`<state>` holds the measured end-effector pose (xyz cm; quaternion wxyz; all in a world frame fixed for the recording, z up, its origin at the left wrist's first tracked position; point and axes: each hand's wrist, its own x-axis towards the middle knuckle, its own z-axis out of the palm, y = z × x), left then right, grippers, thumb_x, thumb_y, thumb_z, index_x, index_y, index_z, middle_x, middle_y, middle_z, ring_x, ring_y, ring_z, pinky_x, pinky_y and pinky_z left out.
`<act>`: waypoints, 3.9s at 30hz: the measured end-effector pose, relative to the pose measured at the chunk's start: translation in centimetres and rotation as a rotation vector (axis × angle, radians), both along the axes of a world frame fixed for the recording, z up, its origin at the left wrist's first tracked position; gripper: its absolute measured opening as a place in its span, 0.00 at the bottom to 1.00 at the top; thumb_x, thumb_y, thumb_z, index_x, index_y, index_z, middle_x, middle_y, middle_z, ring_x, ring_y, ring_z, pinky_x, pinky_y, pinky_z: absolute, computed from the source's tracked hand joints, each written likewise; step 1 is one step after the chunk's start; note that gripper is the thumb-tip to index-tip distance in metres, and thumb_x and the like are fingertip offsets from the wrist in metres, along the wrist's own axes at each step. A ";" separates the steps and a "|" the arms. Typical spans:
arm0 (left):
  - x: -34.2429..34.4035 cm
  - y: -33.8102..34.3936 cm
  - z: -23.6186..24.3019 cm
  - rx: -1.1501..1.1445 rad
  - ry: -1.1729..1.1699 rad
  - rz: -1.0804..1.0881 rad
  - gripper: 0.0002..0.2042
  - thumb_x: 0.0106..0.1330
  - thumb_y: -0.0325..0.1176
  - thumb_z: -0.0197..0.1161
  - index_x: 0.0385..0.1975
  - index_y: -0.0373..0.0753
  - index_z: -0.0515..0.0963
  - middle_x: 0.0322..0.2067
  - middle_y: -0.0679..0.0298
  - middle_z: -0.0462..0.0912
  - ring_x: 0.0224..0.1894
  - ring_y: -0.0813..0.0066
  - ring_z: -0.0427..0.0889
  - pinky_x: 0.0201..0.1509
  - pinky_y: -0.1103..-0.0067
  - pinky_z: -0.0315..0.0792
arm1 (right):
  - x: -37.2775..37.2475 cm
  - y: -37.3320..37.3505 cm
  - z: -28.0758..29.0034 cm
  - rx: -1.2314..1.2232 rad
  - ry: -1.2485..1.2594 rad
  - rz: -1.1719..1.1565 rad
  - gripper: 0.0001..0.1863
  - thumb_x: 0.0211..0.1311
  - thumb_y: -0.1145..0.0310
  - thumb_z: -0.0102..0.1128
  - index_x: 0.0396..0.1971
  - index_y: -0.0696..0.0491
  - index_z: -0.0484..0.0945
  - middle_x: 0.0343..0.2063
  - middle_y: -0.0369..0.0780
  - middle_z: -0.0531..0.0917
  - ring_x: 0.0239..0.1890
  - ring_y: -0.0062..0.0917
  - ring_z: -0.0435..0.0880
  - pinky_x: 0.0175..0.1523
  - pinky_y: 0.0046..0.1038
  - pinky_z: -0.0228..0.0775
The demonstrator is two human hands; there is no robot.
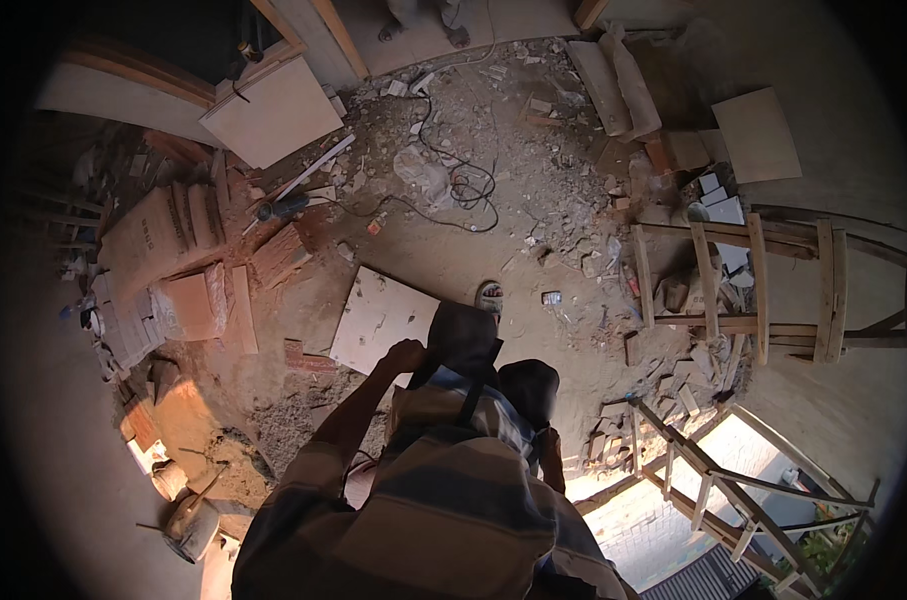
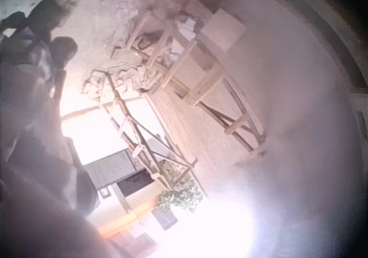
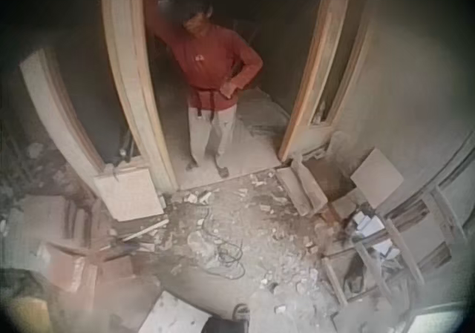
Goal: The person marks a tile with a marker, carries it to a different area, and then uses an angle grinder to cut along the marked lines.
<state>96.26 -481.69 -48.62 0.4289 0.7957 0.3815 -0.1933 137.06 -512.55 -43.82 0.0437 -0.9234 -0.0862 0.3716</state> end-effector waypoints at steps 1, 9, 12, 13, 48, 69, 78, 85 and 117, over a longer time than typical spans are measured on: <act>2.1 1.5 2.5 -0.024 0.094 0.099 0.15 0.74 0.41 0.53 0.38 0.39 0.85 0.31 0.44 0.85 0.38 0.43 0.87 0.39 0.54 0.80 | 2.1 1.4 0.9 0.026 0.067 -0.027 0.25 0.66 0.47 0.62 0.50 0.54 0.84 0.42 0.52 0.88 0.44 0.40 0.89 0.48 0.40 0.80; 4.7 -5.9 2.9 -0.226 0.006 0.785 0.21 0.63 0.53 0.65 0.26 0.37 0.86 0.27 0.50 0.87 0.37 0.50 0.89 0.47 0.59 0.80 | 16.3 25.8 7.9 -0.147 0.285 1.451 0.26 0.66 0.47 0.62 0.50 0.55 0.82 0.43 0.53 0.87 0.38 0.39 0.89 0.43 0.42 0.80; 7.5 -11.1 -0.1 -0.188 0.007 1.227 0.24 0.59 0.56 0.68 0.22 0.36 0.85 0.26 0.50 0.87 0.37 0.52 0.89 0.47 0.61 0.80 | 19.3 34.9 5.9 0.118 0.255 1.141 0.20 0.60 0.58 0.68 0.46 0.55 0.77 0.37 0.47 0.83 0.33 0.36 0.86 0.40 0.41 0.79; 8.6 -8.4 2.3 -0.340 0.002 1.411 0.21 0.58 0.52 0.70 0.26 0.34 0.85 0.29 0.50 0.88 0.38 0.53 0.89 0.47 0.64 0.81 | 23.1 37.3 3.1 0.440 0.203 1.239 0.20 0.58 0.61 0.70 0.44 0.57 0.76 0.33 0.46 0.82 0.33 0.36 0.86 0.40 0.40 0.78; 6.4 -14.8 -4.4 -0.162 -0.346 3.432 0.18 0.76 0.38 0.59 0.57 0.33 0.76 0.53 0.53 0.84 0.58 0.64 0.81 0.62 0.68 0.77 | -49.0 69.4 -20.4 -0.250 0.606 2.281 0.19 0.77 0.57 0.57 0.53 0.58 0.78 0.40 0.42 0.87 0.43 0.28 0.87 0.49 0.30 0.78; 0.6 -39.0 -63.2 -0.558 0.903 3.926 0.23 0.68 0.49 0.64 0.43 0.29 0.84 0.42 0.51 0.87 0.43 0.58 0.85 0.49 0.65 0.77 | -58.3 56.0 -61.9 -0.100 0.572 1.843 0.28 0.76 0.57 0.55 0.66 0.60 0.68 0.58 0.48 0.78 0.60 0.35 0.79 0.63 0.37 0.75; 6.0 -45.0 -67.4 -0.050 0.726 4.010 0.22 0.68 0.48 0.67 0.43 0.30 0.86 0.41 0.57 0.90 0.41 0.64 0.88 0.48 0.69 0.79 | -58.0 52.6 -63.7 -0.149 0.623 1.737 0.30 0.79 0.59 0.53 0.71 0.61 0.61 0.64 0.49 0.73 0.67 0.38 0.73 0.68 0.43 0.72; 3.1 -41.2 -65.8 0.400 0.167 4.179 0.13 0.72 0.37 0.65 0.45 0.32 0.84 0.44 0.55 0.89 0.39 0.68 0.89 0.39 0.76 0.85 | -57.1 54.4 -64.8 -0.077 0.670 1.716 0.28 0.79 0.61 0.51 0.68 0.63 0.63 0.65 0.53 0.70 0.68 0.43 0.70 0.66 0.43 0.74; -3.5 -41.6 -62.0 0.000 -1.012 4.324 0.18 0.77 0.43 0.52 0.61 0.42 0.73 0.65 0.52 0.73 0.65 0.55 0.72 0.64 0.60 0.68 | -59.7 53.2 -66.5 -0.139 0.630 1.533 0.26 0.79 0.61 0.53 0.68 0.59 0.63 0.65 0.49 0.70 0.69 0.42 0.69 0.71 0.50 0.66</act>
